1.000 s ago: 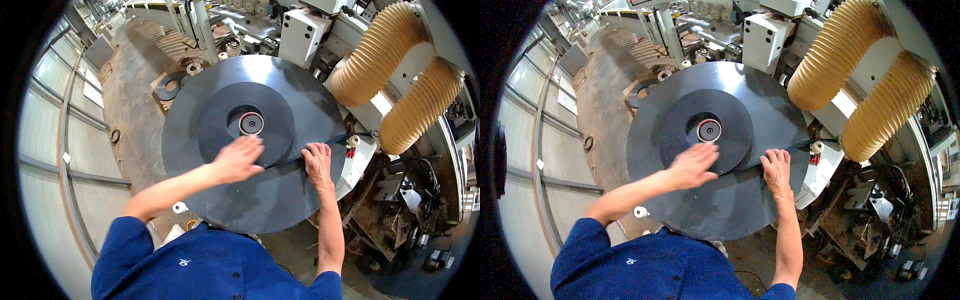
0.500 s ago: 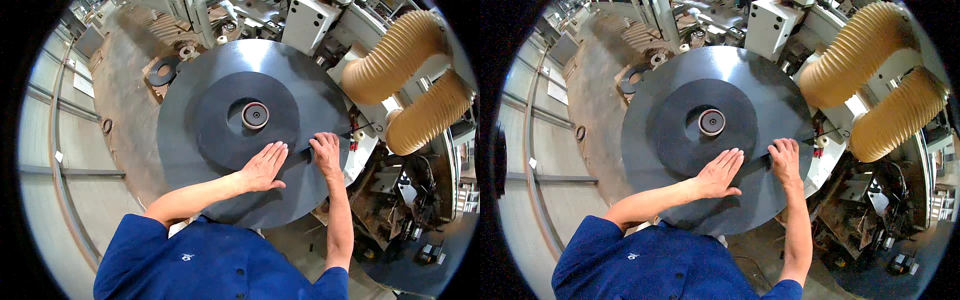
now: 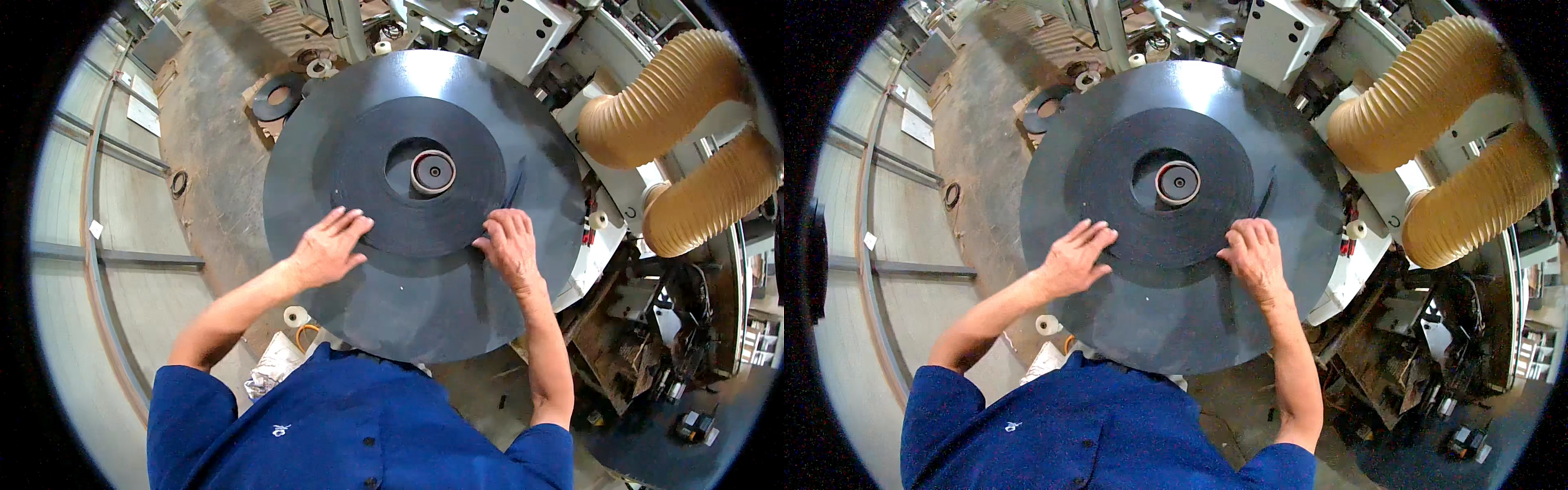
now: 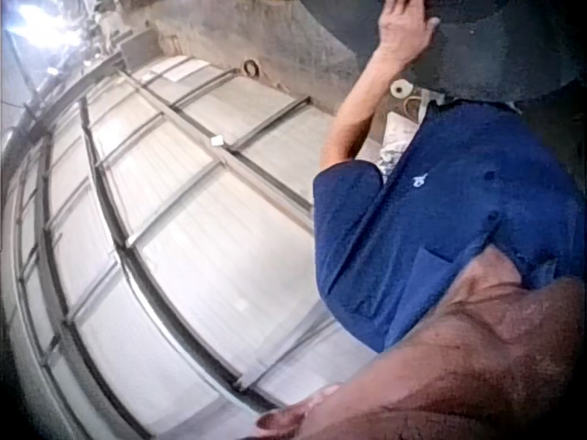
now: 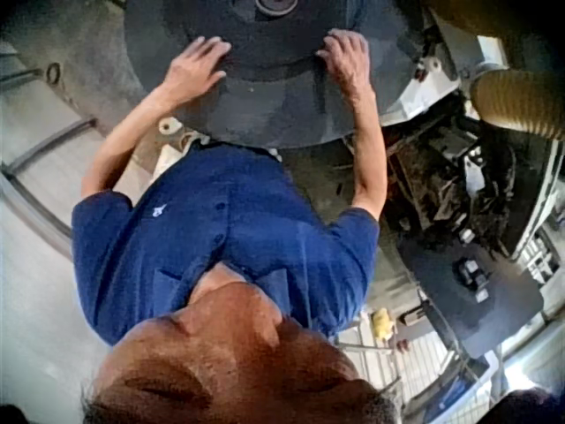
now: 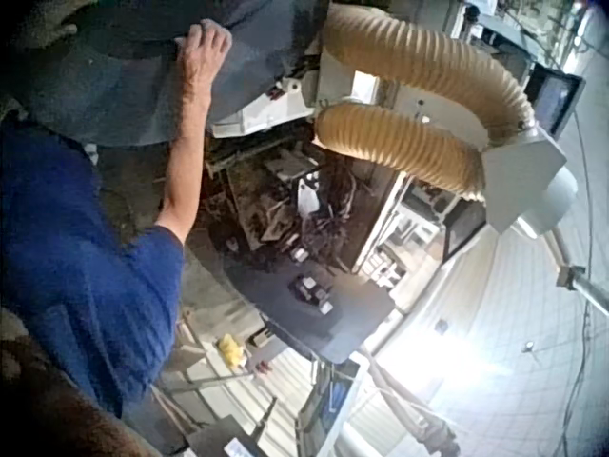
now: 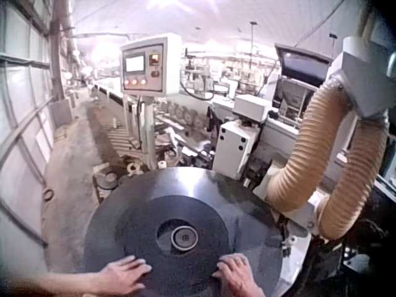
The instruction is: The person prepares a roll of black edge banding by hand on a circular tray, secures the end with tape, and then uses a utility knife to trim excess material.
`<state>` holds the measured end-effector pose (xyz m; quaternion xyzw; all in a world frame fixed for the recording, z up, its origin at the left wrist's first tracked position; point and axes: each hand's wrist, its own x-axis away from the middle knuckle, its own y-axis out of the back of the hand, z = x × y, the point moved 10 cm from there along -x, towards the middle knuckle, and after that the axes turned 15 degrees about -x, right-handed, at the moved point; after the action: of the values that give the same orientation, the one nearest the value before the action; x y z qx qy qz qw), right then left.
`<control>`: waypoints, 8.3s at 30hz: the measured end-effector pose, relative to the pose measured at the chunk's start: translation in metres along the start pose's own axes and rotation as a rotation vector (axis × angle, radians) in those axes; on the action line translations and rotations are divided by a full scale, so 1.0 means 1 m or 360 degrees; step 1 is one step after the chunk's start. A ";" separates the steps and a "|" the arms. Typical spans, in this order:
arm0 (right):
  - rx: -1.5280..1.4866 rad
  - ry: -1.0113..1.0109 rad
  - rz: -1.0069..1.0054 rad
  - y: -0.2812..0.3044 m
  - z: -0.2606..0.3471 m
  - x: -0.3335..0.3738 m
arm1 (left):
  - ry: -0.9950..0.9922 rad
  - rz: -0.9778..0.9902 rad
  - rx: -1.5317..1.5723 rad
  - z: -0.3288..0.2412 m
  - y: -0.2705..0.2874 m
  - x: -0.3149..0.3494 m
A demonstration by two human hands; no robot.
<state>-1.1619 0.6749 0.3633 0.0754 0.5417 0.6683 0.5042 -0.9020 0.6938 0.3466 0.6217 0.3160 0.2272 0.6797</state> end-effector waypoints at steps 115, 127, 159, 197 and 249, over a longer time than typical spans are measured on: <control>-0.0316 -0.0506 -0.0004 -0.081 0.063 -0.060 | -0.0462 0.0200 0.0063 0.003 -0.025 -0.058; 0.0249 -0.0313 0.0007 -0.026 0.016 -0.039 | -0.0467 0.0151 0.0046 0.005 -0.020 -0.058; -0.0011 -0.0558 0.0617 -0.086 0.039 -0.052 | -0.0806 0.0547 -0.0282 -0.020 -0.025 -0.100; -0.0103 -0.0259 0.0775 0.002 0.085 0.143 | -0.0728 0.0585 -0.0213 -0.243 -0.005 -0.049; -0.2968 -0.1995 -0.0837 -0.016 0.124 0.385 | 0.0307 -0.0201 0.1119 -0.352 0.006 0.136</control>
<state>-1.2575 1.0448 0.2287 -0.1230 -0.5090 0.5285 0.6682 -1.0575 1.0373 0.3229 0.7722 0.4750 0.1201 0.4044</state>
